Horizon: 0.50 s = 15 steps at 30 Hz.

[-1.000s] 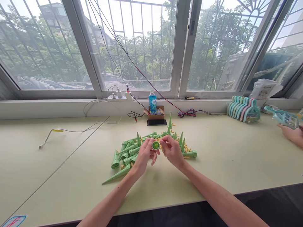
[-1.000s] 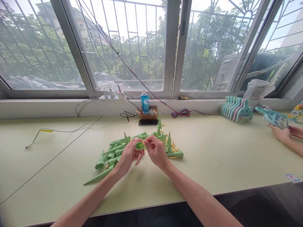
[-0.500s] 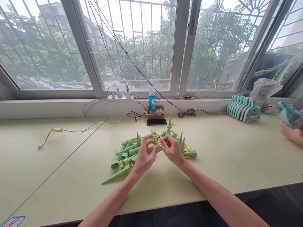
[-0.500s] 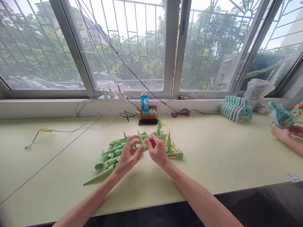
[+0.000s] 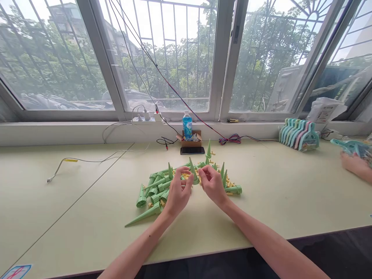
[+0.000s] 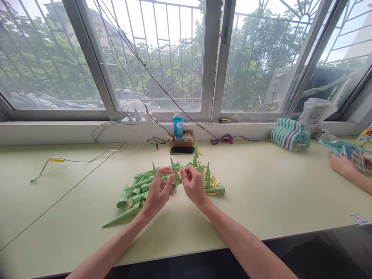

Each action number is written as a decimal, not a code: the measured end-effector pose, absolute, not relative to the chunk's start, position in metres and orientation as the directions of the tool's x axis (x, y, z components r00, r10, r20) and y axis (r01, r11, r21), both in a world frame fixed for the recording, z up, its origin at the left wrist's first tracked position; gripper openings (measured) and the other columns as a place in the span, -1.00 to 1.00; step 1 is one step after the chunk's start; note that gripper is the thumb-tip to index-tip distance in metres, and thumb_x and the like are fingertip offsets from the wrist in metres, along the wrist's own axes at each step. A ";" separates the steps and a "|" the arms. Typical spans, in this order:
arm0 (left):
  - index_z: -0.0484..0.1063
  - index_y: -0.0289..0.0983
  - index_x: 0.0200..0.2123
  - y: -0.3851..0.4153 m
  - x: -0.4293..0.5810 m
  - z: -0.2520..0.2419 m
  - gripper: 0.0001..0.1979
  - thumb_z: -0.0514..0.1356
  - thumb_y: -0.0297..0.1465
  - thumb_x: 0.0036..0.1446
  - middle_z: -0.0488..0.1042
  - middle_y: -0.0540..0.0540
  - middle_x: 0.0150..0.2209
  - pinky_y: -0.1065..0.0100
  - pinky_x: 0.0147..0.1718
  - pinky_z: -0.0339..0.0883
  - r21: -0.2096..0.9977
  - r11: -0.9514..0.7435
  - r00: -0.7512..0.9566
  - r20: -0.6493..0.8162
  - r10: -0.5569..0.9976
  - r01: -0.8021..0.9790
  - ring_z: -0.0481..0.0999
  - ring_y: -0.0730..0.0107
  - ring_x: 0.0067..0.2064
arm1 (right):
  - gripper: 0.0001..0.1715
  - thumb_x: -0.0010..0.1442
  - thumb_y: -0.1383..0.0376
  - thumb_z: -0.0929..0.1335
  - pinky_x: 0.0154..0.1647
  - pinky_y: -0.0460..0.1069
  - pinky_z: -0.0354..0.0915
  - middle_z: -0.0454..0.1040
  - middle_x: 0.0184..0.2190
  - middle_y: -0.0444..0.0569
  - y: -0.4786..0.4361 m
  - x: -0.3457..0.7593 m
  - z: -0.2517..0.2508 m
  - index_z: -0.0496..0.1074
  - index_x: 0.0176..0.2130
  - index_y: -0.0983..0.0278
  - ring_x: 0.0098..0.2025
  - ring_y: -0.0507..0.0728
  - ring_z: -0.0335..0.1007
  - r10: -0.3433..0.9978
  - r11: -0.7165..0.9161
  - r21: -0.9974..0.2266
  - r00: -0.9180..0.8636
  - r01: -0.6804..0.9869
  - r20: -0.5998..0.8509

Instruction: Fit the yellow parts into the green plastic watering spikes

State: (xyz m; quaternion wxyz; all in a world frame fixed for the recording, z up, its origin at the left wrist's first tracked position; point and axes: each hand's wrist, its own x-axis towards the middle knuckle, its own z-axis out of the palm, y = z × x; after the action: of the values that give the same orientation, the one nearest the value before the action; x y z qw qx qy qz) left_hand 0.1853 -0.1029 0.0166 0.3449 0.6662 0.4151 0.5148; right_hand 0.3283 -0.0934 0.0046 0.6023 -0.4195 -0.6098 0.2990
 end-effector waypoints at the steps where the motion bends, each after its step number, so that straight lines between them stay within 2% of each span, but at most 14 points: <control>1: 0.24 -0.19 -0.06 -0.102 0.185 0.017 -0.69 0.09 -0.13 0.27 0.39 -0.06 -0.19 0.53 -0.70 0.16 0.900 -0.397 0.115 0.382 0.917 0.179 0.29 0.68 -0.63 | -0.65 0.32 0.05 0.27 -0.63 -0.09 0.03 0.21 -0.61 -0.22 -0.093 0.328 0.004 0.26 -0.37 0.23 -0.64 -0.02 0.09 0.870 0.474 -0.869 0.077 0.144 0.487; 5: 0.28 -0.22 -0.18 -0.099 0.186 0.018 -0.66 0.05 -0.05 0.27 0.35 0.04 -0.39 0.56 -0.75 0.01 0.940 -0.331 0.088 0.324 0.942 0.083 0.16 0.70 -0.69 | -0.66 0.33 0.05 0.27 -0.65 -0.10 0.00 0.15 -0.63 -0.26 -0.094 0.328 0.003 0.26 -0.35 0.23 -0.66 -0.04 0.04 0.862 0.495 -0.862 0.066 0.107 0.503; 9: 0.21 -0.22 -0.26 -0.100 0.185 0.022 -0.62 0.02 0.00 0.26 0.28 0.13 -0.62 0.56 -0.78 -0.05 0.984 -0.171 0.199 0.178 0.964 -0.051 0.10 0.62 -0.74 | -0.68 0.33 0.06 0.27 -0.66 -0.10 0.00 0.13 -0.63 -0.26 -0.096 0.328 0.004 0.25 -0.35 0.22 -0.67 -0.04 0.03 0.848 0.526 -0.845 0.022 0.094 0.530; 12: 0.19 -0.21 -0.28 -0.102 0.184 0.025 -0.62 0.06 0.00 0.24 0.31 0.11 -0.64 0.54 -0.77 0.00 0.989 -0.048 0.325 0.091 0.941 -0.137 0.15 0.57 -0.72 | -0.68 0.33 0.07 0.27 -0.66 -0.10 0.01 0.14 -0.63 -0.26 -0.097 0.329 0.006 0.26 -0.35 0.22 -0.66 -0.04 0.03 0.840 0.542 -0.836 -0.011 0.090 0.543; 15: 0.19 -0.22 -0.29 -0.102 0.183 0.024 -0.62 0.11 -0.01 0.21 0.35 0.08 -0.60 0.54 -0.76 0.05 0.983 0.024 0.373 0.047 0.927 -0.181 0.19 0.58 -0.70 | -0.68 0.33 0.08 0.27 -0.66 -0.10 0.01 0.14 -0.63 -0.26 -0.098 0.329 0.008 0.26 -0.36 0.22 -0.66 -0.04 0.01 0.838 0.545 -0.834 -0.020 0.089 0.546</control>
State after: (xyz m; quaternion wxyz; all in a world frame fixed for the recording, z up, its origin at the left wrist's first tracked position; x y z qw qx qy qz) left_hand 0.1827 -0.1020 0.0244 0.6271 0.5413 0.3443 0.4418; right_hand 0.3294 -0.0981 0.0077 0.5998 -0.3606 -0.6425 0.3121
